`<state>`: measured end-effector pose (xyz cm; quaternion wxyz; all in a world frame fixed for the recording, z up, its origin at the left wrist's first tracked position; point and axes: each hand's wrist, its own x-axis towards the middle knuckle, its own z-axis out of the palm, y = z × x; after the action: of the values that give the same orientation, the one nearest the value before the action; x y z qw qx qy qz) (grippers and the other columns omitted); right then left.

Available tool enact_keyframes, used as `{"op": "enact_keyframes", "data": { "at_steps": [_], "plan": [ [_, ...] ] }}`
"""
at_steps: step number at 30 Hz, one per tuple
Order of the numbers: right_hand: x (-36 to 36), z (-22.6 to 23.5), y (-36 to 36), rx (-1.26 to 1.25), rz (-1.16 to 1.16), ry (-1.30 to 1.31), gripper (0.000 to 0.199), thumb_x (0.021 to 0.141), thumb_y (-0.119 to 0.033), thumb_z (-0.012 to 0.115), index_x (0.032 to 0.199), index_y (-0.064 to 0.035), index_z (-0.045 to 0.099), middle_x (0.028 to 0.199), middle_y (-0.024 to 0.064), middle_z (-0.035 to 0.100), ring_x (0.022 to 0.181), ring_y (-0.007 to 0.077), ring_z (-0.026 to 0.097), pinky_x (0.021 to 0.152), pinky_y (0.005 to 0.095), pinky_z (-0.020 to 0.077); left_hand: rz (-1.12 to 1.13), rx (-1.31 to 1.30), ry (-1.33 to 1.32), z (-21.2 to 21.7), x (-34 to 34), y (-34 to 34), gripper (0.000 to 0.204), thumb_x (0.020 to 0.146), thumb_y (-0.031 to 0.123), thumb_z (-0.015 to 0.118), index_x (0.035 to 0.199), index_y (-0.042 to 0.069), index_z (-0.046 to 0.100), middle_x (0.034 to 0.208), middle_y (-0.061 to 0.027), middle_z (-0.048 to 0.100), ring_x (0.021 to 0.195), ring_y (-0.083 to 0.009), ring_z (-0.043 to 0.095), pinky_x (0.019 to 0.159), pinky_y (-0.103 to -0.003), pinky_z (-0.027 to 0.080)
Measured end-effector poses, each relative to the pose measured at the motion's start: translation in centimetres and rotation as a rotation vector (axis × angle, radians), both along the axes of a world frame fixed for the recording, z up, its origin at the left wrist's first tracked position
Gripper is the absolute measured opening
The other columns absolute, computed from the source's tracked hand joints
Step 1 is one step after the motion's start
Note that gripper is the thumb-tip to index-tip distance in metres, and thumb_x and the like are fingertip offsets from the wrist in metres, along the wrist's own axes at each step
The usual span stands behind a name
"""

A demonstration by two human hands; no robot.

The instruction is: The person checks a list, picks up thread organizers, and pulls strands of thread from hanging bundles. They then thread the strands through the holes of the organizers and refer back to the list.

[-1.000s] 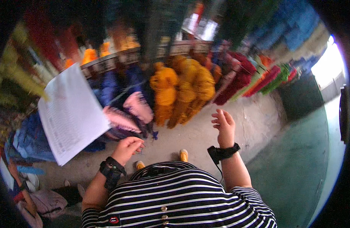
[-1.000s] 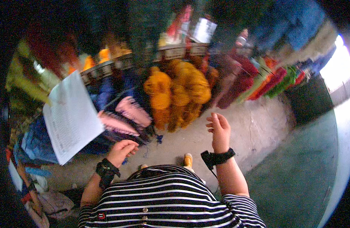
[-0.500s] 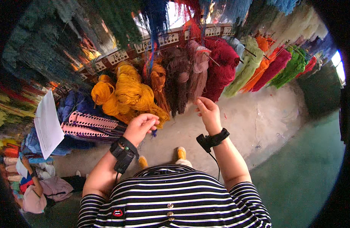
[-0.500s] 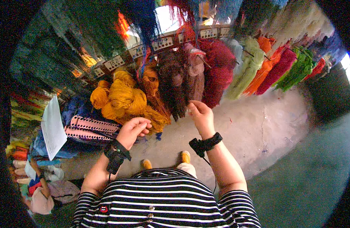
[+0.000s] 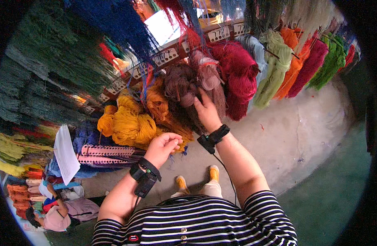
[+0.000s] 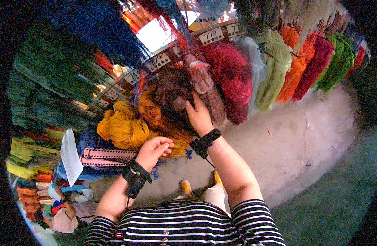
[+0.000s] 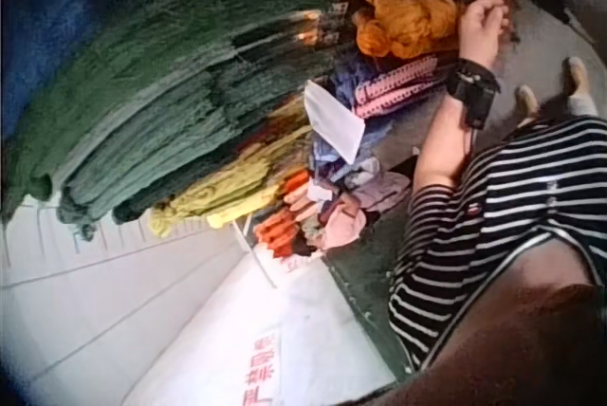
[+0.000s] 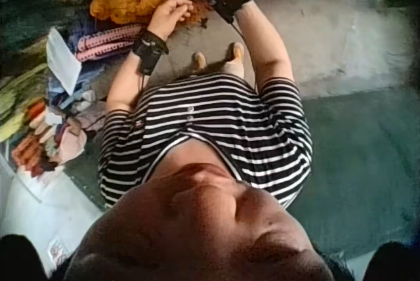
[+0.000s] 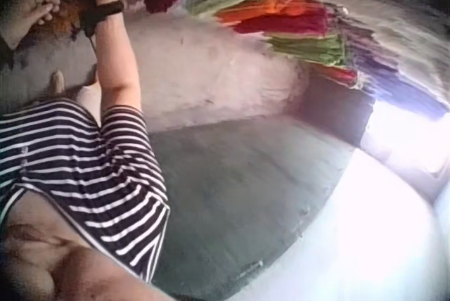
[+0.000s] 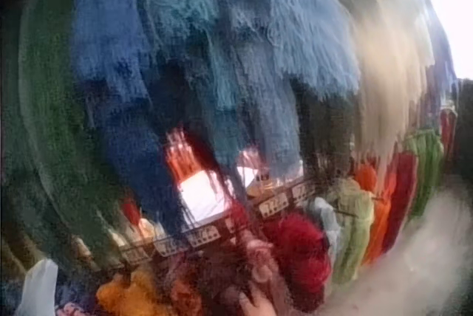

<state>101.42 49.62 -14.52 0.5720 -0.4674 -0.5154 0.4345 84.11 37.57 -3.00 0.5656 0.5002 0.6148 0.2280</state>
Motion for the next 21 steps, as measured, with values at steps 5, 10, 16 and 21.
{"op": "enact_keyframes", "data": {
  "at_steps": [5, 10, 16, 21],
  "plan": [
    [-0.8, 0.1, -1.1, -0.055, -0.045, -0.093, 0.054, 0.095, -0.03, 0.054, 0.136, 0.0045, 0.043, 0.135, 0.0253, 0.049, 0.129, 0.0347, 0.044, 0.108, 0.0367, 0.0325, 0.08, 0.051, -0.025, -0.1, 1.1, 1.8, 0.022, 0.097, 0.011, 0.052, 0.116, 0.004, 0.059, 0.104, -0.0021, 0.065, 0.087, -0.0096, 0.061, 0.076, -0.024, 0.05],
    [0.0, -5.6, 2.7, -0.207, 0.036, 0.313, 0.05, 0.1, -0.034, 0.044, 0.132, 0.0044, 0.047, 0.133, 0.0193, 0.053, 0.125, 0.0327, 0.047, 0.106, 0.0351, 0.0315, 0.074, 0.058, -0.037, -1.6, 2.3, 3.6, 0.023, 0.096, 0.009, 0.053, 0.117, 0.004, 0.059, 0.111, -0.0034, 0.063, 0.092, -0.0102, 0.06, 0.079, -0.024, 0.049],
    [-0.1, -2.4, 0.6, -0.238, -0.061, 0.284, 0.042, 0.098, -0.031, 0.053, 0.12, 0.0049, 0.055, 0.119, 0.0153, 0.061, 0.107, 0.0253, 0.055, 0.097, 0.036, 0.0394, 0.209, 0.288, 0.039, -5.4, 0.0, 4.6, 0.047, 0.091, 0.003, 0.058, 0.135, -0.001, 0.042, 0.131, -0.0157, 0.054, 0.113, -0.0236, 0.058, 0.096, -0.032, 0.046],
    [-2.7, 1.1, -4.5, 0.17, 0.002, -0.248, 0.033, 0.083, -0.023, 0.07, 0.104, 0.0002, 0.06, 0.1, 0.0222, 0.063, 0.092, 0.0374, 0.06, 0.08, 0.042, 0.0474, 0.254, 0.29, -0.032, -7.8, -1.6, 4.8, 0.053, 0.099, 0.014, 0.049, 0.147, 0.006, 0.029, 0.147, -0.0116, 0.038, 0.131, -0.0223, 0.042, 0.106, -0.034, 0.036]
  ]
}}
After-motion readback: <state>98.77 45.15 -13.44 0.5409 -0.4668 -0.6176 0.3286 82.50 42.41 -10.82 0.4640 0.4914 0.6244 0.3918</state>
